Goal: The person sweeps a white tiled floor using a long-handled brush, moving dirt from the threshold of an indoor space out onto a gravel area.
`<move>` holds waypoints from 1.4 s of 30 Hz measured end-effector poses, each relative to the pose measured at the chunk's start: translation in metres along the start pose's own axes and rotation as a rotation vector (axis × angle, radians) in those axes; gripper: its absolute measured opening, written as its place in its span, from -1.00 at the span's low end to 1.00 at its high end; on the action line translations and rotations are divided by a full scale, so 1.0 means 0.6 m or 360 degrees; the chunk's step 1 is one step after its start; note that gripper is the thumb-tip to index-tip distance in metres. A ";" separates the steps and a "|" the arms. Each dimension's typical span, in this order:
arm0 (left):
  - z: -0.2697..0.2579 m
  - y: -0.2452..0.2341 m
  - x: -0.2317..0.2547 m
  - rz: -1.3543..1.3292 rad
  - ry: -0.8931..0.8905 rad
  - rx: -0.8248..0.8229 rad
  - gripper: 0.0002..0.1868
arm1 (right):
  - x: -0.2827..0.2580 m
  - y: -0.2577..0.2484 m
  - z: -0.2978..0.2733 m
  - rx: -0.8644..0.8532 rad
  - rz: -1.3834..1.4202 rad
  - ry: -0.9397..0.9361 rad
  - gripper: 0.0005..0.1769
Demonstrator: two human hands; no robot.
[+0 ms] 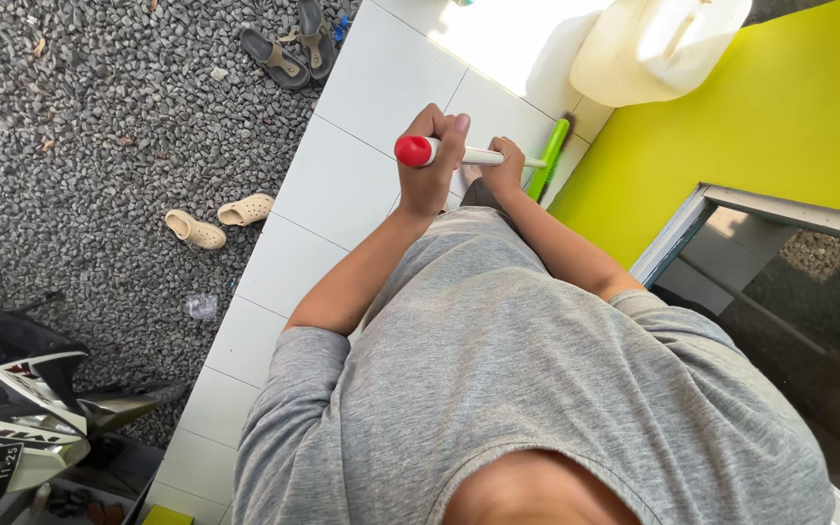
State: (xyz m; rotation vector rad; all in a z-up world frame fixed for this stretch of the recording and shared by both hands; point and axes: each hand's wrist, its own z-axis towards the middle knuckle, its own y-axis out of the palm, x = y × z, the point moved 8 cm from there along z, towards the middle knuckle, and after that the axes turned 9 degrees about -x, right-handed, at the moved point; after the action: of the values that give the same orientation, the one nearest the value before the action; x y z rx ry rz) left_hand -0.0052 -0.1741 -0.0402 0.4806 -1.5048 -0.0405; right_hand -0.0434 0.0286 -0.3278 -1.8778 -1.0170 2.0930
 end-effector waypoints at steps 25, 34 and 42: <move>0.077 0.040 0.343 0.0830 0.0908 -0.0719 -0.69 | -0.364 0.142 0.282 -0.1106 0.0658 -0.0733 -0.62; 0.237 0.023 0.278 0.0768 0.0569 -0.1088 -0.67 | -0.330 0.158 0.351 -0.0976 0.0436 -0.0556 -0.64; 0.273 0.023 0.180 0.0943 0.0506 -0.1130 -0.76 | -0.155 0.274 0.493 -0.0863 0.0356 -0.0701 -0.65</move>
State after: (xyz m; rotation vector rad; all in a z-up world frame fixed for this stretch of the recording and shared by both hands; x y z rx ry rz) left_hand -0.1568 -0.2417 0.0649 -0.5118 -1.1679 -0.0288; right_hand -0.2454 -0.2576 -0.3488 -1.8422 -1.6860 2.6430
